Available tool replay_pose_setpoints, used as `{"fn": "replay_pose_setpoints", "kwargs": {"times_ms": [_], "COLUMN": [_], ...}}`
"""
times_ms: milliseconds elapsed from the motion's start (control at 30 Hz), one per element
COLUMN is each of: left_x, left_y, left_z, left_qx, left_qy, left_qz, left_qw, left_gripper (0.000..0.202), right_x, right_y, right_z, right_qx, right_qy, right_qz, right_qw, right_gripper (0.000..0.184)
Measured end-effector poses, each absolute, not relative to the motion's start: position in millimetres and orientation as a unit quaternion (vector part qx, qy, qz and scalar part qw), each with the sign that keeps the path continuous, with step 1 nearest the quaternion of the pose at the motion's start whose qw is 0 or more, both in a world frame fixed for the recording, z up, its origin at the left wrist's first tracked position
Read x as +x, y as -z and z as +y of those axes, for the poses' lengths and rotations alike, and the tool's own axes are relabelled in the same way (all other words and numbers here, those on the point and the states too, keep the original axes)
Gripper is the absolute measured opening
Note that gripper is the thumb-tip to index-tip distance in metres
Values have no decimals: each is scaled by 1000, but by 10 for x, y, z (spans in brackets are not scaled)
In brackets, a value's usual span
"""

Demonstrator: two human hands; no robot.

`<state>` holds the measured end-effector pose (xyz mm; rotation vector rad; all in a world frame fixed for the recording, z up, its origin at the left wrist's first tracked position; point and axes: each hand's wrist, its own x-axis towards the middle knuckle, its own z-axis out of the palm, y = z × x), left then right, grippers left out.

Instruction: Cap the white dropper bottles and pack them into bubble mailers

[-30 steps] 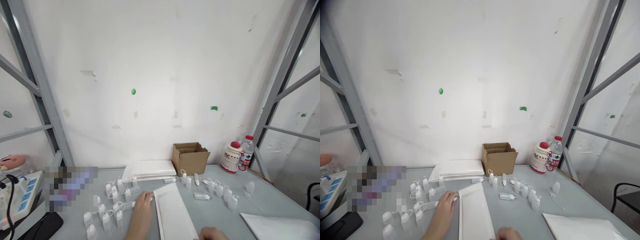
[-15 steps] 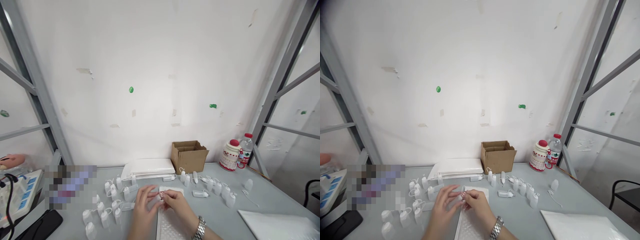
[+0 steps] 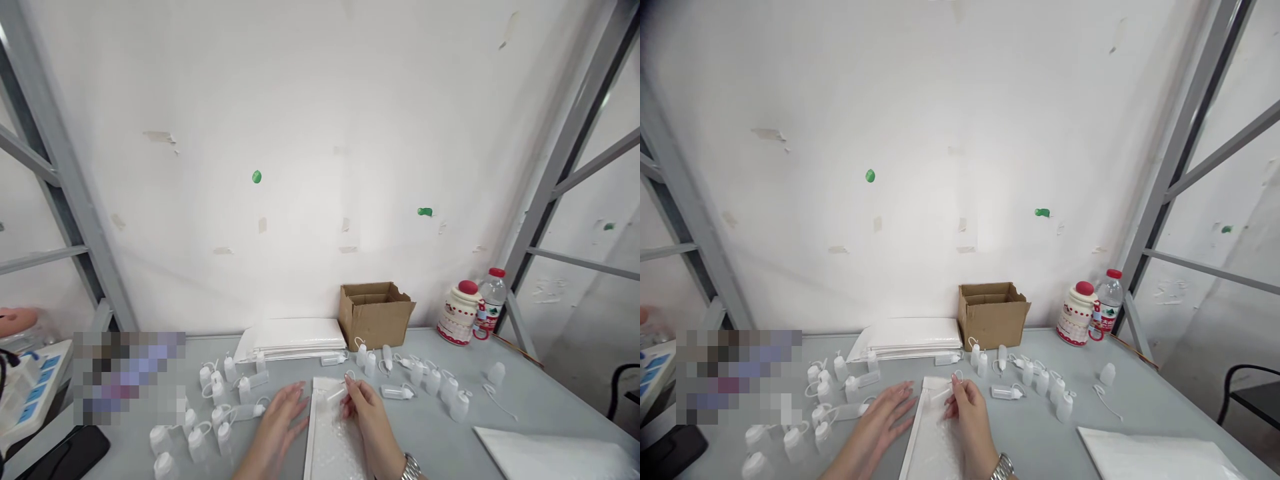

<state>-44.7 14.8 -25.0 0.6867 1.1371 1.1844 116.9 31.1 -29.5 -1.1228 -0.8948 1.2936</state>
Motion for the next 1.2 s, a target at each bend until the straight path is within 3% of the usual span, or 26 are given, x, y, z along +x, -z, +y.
{"fn": "replay_pose_setpoints", "kwargs": {"times_ms": [267, 433, 533, 700, 867, 967, 1200], "left_x": [-404, -414, -441, -462, -481, -497, -490], "left_y": [238, 143, 25, -34, 18, 70, 323], "left_z": [113, 91, 71, 75, 83, 96, 215], "left_qx": [362, 379, 383, 386, 390, 397, 414], "left_qy": [-454, -406, -391, -400, -405, -403, -409], "left_qz": [425, 420, 436, 459, 473, 483, 495], "left_qw": [694, 717, 715, 693, 678, 669, 645], "left_gripper": [63, 59, 52, 40, 39, 36, 45], "right_x": [1093, 1267, 1359, 1390, 1403, 1408, 1350], "right_y": [317, 227, 147, 107, 108, 106, 180], "right_z": [274, 373, 385, 346, 331, 312, 188], "right_qx": [-372, -434, -449, -452, -448, -443, -402], "right_qy": [-687, -497, -388, -350, -353, -333, -220], "right_qz": [-298, -478, -583, -651, -663, -671, -734], "right_qw": [549, 580, 554, 500, 485, 493, 501], "right_gripper": [40, 37, 32, 28, 32, 26, 20]}}
